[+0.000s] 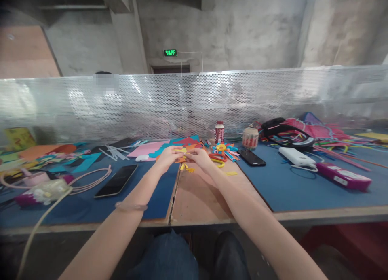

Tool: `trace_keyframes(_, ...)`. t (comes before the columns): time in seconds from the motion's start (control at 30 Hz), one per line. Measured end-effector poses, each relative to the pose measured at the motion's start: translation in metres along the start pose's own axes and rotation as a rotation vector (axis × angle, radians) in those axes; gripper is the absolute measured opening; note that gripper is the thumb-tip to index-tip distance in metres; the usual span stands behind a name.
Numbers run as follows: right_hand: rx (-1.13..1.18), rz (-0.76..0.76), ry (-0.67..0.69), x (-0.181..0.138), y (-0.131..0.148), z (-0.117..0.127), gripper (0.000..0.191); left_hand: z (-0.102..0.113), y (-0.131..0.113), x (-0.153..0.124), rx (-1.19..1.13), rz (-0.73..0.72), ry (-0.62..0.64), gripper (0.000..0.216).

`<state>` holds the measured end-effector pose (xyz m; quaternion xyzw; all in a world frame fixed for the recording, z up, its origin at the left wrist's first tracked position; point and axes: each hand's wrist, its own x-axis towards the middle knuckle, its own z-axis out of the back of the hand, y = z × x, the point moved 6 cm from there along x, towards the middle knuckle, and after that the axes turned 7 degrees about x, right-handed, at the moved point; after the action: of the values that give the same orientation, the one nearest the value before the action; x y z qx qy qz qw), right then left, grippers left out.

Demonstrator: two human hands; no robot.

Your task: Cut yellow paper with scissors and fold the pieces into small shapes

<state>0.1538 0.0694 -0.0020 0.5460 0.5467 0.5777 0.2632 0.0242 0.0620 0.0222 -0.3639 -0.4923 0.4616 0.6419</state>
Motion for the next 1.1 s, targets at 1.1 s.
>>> trace_keyframes(1.1, 0.195, -0.028, -0.056, -0.004, 0.002, -0.008, 0.022, 0.0, -0.008, -0.001, -0.018, -0.051, -0.037, 0.033)
